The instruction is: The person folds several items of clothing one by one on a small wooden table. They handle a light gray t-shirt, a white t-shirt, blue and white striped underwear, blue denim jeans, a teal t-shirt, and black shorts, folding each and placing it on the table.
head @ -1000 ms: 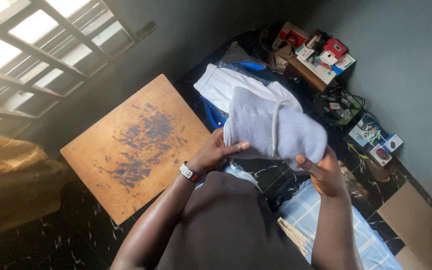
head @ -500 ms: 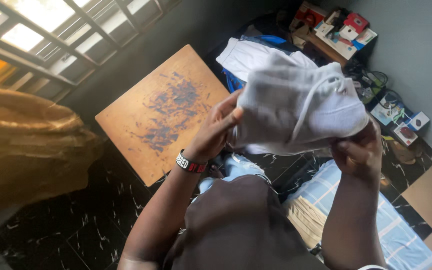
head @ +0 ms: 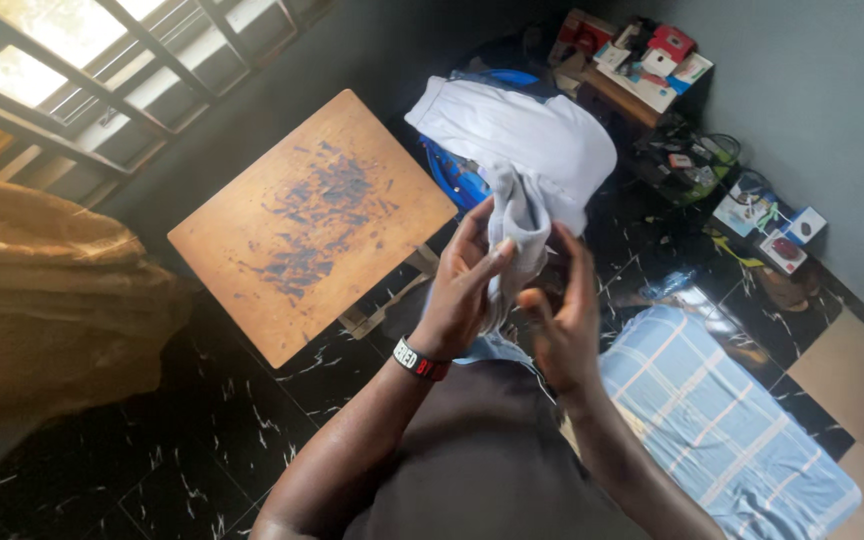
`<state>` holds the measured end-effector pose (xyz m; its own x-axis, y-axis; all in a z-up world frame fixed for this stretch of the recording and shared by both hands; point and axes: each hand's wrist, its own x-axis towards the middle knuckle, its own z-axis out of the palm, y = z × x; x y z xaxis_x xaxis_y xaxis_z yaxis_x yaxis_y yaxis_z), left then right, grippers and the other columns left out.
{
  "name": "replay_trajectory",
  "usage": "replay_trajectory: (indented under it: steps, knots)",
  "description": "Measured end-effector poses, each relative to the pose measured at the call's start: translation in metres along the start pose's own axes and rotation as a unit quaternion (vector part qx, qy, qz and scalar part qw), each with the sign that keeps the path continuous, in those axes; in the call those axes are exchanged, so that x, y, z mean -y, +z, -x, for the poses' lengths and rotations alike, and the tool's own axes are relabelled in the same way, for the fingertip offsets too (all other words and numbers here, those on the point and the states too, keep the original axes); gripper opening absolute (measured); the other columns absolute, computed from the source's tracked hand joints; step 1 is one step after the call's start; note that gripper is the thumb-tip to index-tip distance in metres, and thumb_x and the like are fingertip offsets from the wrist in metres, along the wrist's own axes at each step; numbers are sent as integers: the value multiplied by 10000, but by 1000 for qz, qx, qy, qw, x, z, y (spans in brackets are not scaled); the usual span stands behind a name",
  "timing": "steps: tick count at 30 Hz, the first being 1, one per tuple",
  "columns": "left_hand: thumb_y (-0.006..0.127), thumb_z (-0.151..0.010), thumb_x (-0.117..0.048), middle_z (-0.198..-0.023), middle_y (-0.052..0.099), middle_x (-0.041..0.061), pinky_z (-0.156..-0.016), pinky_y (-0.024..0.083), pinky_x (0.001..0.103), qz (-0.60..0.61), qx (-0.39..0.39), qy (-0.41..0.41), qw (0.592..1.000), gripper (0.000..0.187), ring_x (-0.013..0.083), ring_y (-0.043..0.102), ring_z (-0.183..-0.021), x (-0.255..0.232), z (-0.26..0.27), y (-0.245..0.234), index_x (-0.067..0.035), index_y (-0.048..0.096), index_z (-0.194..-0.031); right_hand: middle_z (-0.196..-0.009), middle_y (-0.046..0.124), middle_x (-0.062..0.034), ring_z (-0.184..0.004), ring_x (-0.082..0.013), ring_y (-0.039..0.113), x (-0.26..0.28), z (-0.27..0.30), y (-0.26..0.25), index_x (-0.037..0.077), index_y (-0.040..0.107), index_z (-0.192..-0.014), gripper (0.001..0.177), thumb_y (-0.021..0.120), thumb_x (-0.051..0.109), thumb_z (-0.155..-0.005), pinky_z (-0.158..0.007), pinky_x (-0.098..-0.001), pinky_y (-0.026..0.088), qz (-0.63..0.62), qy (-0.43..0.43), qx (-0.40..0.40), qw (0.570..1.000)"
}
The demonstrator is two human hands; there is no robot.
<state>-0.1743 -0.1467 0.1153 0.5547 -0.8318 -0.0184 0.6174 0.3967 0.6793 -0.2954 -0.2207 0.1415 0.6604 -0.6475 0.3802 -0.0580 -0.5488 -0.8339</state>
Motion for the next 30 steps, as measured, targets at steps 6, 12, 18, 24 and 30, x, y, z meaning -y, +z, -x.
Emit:
replay_trajectory:
  steps: [6,12,18,24,30]
  knots:
    - [571,-1061,-373,-1361,586,113,-1097,482,332,6,-35,-8,999,590,177,580,-1266,30,-13,15,-34,393,-1511,-1260,665,-119,-1158,-211,681,-20,-11,-19,9,616,-1316,550,796,373,-945,-1000,-330,537,-28,19,-5,999]
    - [551,-1072,-458,-1222,692,121,-994,506,341,-265,-146,36,953,606,175,628,-1115,44,-27,22,59,651,-1372,-855,585,-14,-783,-78,505,-75,-15,-77,20,731,-1185,202,608,125,-1063,-686,-247,404,-155,202,45,966]
    - [506,-943,-583,-1155,750,78,-894,627,398,-67,-161,-52,983,648,179,727,-1100,11,-32,7,-32,598,-1272,-892,623,30,-780,-37,530,-131,-28,-140,17,675,-1043,126,588,101,-1077,-696,-212,427,-262,174,-79,946]
    - [733,-959,-100,-1076,777,71,-882,584,289,-479,-36,25,877,268,135,710,-982,-11,-45,12,-18,750,-1213,-897,696,-1,-771,-81,618,-135,-56,-221,34,716,-1111,130,693,137,-1034,-673,-226,495,-8,135,-38,990]
    - [646,-1012,-119,-1033,739,11,-820,582,265,-539,32,39,841,224,96,703,-965,-25,-57,31,-10,697,-1201,-1000,756,-58,-900,-89,678,-99,-69,-258,39,751,-1168,150,702,118,-1050,-797,-242,523,135,10,-16,991]
